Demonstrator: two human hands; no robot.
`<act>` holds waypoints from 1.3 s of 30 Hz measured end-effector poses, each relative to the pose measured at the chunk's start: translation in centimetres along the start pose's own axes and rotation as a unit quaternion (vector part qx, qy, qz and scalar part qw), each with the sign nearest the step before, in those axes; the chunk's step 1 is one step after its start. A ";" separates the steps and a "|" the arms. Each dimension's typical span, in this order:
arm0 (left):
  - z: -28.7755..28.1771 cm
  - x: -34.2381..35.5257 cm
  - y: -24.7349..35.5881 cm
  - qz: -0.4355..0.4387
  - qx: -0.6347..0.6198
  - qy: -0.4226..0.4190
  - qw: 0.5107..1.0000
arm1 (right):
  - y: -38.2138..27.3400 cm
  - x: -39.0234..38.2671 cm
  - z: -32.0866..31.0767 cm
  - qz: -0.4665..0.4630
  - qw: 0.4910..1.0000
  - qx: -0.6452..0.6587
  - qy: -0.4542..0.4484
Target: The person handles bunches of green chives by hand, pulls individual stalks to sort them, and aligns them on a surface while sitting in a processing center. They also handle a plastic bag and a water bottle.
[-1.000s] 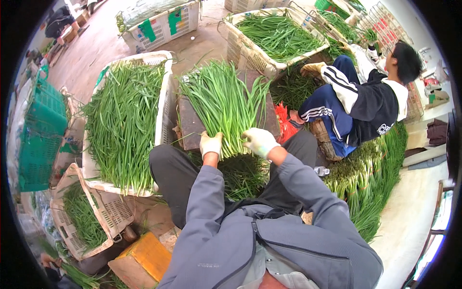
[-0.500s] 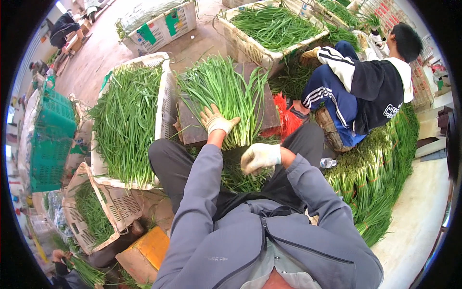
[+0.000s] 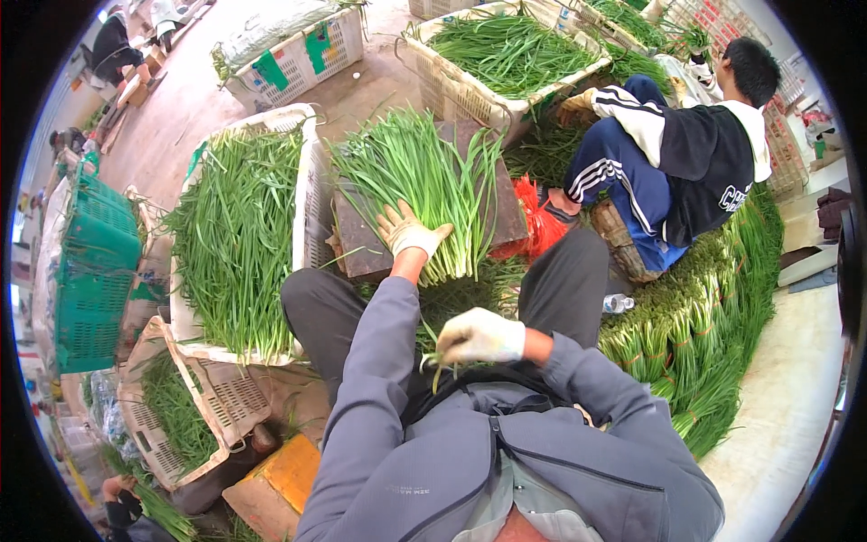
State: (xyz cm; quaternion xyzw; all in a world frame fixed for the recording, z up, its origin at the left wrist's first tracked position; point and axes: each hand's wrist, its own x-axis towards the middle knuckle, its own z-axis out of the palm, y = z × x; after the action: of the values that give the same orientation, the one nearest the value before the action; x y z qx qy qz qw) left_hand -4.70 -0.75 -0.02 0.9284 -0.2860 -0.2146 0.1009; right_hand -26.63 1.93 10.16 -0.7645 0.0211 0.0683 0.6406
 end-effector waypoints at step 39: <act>2.6 -4.0 -0.8 0.004 -0.300 0.049 0.953 | 15.8 6.9 -7.6 0.252 0.867 -0.053 0.427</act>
State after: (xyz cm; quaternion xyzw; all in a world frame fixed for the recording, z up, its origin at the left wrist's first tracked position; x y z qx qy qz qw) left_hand -8.53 2.04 -1.22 0.8635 -0.2066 -0.2447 0.3897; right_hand -21.07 -7.94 -4.94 -0.7203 0.4807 -0.1047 0.4890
